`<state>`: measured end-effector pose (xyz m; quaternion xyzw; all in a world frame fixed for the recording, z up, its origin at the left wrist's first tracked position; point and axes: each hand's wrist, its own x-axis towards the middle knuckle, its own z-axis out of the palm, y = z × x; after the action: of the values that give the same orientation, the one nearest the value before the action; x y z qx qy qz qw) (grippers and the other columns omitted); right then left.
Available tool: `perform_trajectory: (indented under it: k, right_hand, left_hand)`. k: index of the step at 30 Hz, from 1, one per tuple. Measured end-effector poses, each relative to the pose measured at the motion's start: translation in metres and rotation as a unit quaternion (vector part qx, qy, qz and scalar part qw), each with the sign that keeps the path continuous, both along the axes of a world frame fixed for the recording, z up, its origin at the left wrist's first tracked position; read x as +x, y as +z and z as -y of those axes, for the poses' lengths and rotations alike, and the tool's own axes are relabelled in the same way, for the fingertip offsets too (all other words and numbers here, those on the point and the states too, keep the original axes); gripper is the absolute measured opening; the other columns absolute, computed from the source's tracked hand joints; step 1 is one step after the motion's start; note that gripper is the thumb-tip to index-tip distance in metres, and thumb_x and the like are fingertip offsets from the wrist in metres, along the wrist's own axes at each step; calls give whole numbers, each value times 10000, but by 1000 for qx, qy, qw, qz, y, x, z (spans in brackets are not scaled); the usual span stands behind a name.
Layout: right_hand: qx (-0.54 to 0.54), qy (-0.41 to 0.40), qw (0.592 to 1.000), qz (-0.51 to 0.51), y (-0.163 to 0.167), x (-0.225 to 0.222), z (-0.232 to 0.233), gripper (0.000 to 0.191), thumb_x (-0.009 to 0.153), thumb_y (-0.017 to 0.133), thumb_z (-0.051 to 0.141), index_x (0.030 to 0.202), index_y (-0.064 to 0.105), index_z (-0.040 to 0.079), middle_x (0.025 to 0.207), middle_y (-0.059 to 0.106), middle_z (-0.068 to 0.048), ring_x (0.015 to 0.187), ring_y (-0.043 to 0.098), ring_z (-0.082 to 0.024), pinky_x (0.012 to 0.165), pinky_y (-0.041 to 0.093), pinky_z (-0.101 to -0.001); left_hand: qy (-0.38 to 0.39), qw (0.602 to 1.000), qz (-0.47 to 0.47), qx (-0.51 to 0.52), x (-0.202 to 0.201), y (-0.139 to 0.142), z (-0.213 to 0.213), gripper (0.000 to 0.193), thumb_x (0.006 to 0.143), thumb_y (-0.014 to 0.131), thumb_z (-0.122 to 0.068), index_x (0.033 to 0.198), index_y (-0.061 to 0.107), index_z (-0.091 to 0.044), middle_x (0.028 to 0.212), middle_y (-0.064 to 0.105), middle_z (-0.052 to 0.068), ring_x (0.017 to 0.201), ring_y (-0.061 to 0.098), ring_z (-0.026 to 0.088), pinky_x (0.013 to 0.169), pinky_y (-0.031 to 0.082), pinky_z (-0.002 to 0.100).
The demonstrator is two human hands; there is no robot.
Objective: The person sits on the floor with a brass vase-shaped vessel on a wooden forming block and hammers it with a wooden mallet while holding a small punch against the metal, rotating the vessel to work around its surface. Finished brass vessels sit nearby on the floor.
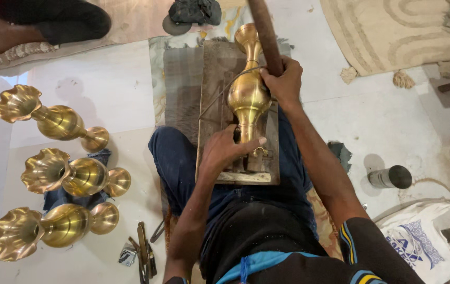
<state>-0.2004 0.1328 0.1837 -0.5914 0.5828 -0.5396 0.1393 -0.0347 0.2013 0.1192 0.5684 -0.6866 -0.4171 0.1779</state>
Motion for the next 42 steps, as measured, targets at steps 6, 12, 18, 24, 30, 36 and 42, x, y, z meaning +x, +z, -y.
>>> perform_trajectory:
  k: [6, 12, 18, 24, 30, 36, 42]
  right_hand:
    - [303, 114, 872, 369, 4, -10, -7, 223, 841, 810, 178, 890, 676, 6, 705, 662, -62, 521, 600, -159, 468, 474, -312]
    - [277, 163, 869, 377, -65, -24, -39, 176, 860, 793, 141, 925, 697, 9, 716, 673, -60, 531, 625, -147, 486, 498, -304]
    - [246, 223, 878, 346, -132, -46, -52, 126, 862, 800, 76, 922, 703, 25, 731, 693, -66, 569, 649, -139, 517, 510, -298]
    - [168, 148, 906, 359, -170, -57, -31, 169, 841, 832, -19, 935, 692, 0, 823, 721, -83, 622, 649, -130, 558, 506, -281]
    - [224, 113, 879, 404, -198, -61, -4, 172, 839, 805, -27, 959, 686, 3, 842, 734, -90, 654, 685, -140, 551, 542, -283]
    - [191, 45, 917, 347, -200, -63, -21, 172, 883, 759, -43, 1037, 692, -5, 889, 708, -91, 729, 668, -127, 661, 537, -267]
    - [92, 65, 956, 270, -217, -69, -47, 203, 981, 724, -4, 1083, 553, 38, 1046, 697, -108, 915, 676, -135, 814, 566, -274]
  left_hand:
    - [-11, 995, -83, 52, 1, -9, -7, 819, 633, 766, -649, 1103, 678, 16, 942, 734, 186, 805, 726, 285, 734, 589, 467]
    - [-18, 989, -147, 1, 28, -32, -68, 759, 696, 795, -572, 1162, 661, 12, 1007, 721, 167, 941, 694, 290, 833, 532, 450]
    - [-3, 996, -77, 38, 46, -40, -109, 866, 645, 809, -535, 1308, 595, -20, 1062, 681, 199, 1032, 626, 347, 938, 484, 465]
    - [-33, 993, -59, 96, 43, -41, -103, 958, 705, 783, -552, 1431, 473, -10, 1256, 622, 239, 1209, 517, 427, 1073, 374, 543]
    - [-108, 988, -36, 107, 54, -61, -84, 992, 774, 787, -585, 1484, 444, 17, 1334, 592, 267, 1271, 452, 463, 1104, 320, 608]
    - [174, 978, -100, 50, 55, -70, -21, 272, 888, 730, -318, 930, 762, -51, 780, 714, 77, 720, 616, 155, 666, 467, 326]
    - [95, 950, -299, -6, 21, -58, 83, 134, 1065, 582, -54, 960, 500, -39, 850, 442, -12, 785, 417, 66, 672, 377, 226]
